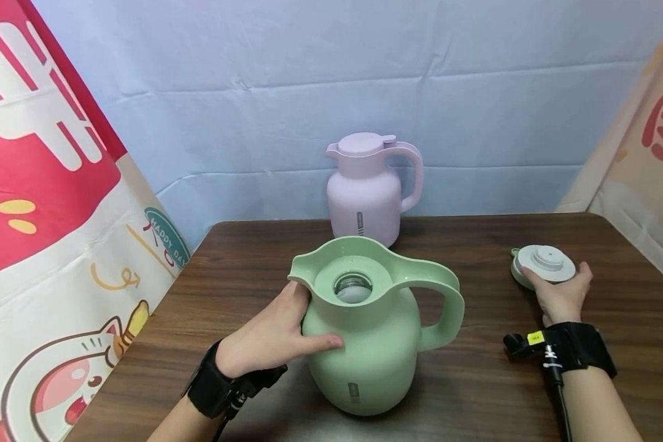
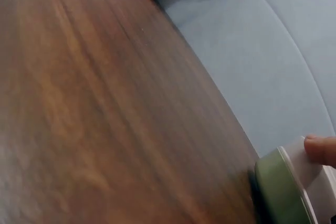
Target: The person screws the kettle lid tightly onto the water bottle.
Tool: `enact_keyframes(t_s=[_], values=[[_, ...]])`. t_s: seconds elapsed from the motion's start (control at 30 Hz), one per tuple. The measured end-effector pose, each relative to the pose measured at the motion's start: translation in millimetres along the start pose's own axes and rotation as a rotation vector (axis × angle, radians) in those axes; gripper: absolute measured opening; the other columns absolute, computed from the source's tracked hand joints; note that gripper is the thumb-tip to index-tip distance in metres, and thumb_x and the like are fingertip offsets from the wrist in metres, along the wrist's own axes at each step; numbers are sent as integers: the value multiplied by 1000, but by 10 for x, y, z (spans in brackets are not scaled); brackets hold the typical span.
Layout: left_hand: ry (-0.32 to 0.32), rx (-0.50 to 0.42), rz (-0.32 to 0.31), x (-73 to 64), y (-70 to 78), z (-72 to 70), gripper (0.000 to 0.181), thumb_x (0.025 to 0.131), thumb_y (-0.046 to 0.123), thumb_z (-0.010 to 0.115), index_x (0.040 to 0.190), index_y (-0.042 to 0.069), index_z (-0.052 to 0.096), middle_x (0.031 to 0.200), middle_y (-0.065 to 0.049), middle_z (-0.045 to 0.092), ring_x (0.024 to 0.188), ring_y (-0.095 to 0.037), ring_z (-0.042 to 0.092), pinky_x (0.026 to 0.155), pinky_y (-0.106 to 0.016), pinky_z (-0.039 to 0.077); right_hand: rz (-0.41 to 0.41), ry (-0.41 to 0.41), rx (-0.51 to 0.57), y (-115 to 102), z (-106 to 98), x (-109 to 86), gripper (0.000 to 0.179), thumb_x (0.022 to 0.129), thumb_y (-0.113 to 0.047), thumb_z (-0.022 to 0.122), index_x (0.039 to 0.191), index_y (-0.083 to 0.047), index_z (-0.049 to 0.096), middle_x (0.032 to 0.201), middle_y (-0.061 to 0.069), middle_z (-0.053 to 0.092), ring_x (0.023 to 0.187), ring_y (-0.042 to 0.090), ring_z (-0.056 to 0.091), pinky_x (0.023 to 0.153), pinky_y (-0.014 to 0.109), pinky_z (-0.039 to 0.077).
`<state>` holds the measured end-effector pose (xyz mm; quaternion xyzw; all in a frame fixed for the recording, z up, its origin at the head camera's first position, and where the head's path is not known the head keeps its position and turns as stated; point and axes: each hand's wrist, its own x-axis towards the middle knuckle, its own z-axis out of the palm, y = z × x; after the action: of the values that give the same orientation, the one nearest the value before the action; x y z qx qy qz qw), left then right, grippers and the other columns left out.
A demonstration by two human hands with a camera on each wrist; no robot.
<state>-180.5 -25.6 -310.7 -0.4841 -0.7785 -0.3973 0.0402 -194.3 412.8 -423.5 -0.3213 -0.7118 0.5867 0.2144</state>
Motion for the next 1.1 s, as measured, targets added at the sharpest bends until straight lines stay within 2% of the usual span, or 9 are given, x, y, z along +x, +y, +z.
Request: enact_keyframes(t_s=[0.1,0.27,0.4,0.53,0.73,0.9,0.97,1.1], values=[[1,-10,6,3,-1,-1,70,77,50,75,133,26,40,120,12,54,112,-1,48,96,-23,38,-6,7,-64,-12,0,-21,97,88,-26,62,150,-11,-11,155,16,-5,142,25,2,112,33,11],[4,-27,5,0,-8,2,70,77,49,75,134,27,40,121,12,53,112,-1,48,96,-23,39,19,-52,-280,-61,-58,-56,106,85,-43,60,147,3,-13,149,30,-6,137,45,3,109,52,17],[-3,-40,8,0,-8,13,71,78,49,75,134,27,39,122,13,52,113,-1,48,96,-23,39,10,-119,-420,-93,-116,-72,107,84,-48,61,145,12,-2,144,39,1,132,54,9,104,61,22],[-6,-30,10,0,0,11,71,78,49,75,135,27,39,122,13,52,113,-2,48,96,-23,39,-59,-158,-497,-82,-116,-70,101,85,-50,61,142,17,10,140,43,14,126,57,19,97,63,29],[-4,-21,7,-1,2,6,72,77,49,75,135,27,38,123,13,52,113,-1,48,96,-23,39,-146,-183,-469,7,-67,-65,103,84,-46,65,142,17,8,138,43,18,123,59,23,95,64,28],[-4,-10,8,-4,-6,13,72,77,51,74,135,28,37,123,14,52,113,-1,47,96,-23,39,-180,-201,-360,42,-41,-70,96,86,-38,67,143,16,11,140,40,21,124,54,27,99,62,27],[-2,-6,11,-5,-11,14,72,77,50,74,135,28,37,123,13,52,113,-1,47,96,-23,39,-177,-187,-309,8,-26,-72,93,86,-38,67,143,14,16,141,37,24,123,49,30,100,56,30],[5,6,18,-1,-15,9,73,77,50,74,136,28,37,123,13,51,114,-1,47,96,-24,38,-92,-111,-194,-146,-13,-99,93,85,-40,67,149,3,15,147,26,21,127,35,28,104,39,30]])
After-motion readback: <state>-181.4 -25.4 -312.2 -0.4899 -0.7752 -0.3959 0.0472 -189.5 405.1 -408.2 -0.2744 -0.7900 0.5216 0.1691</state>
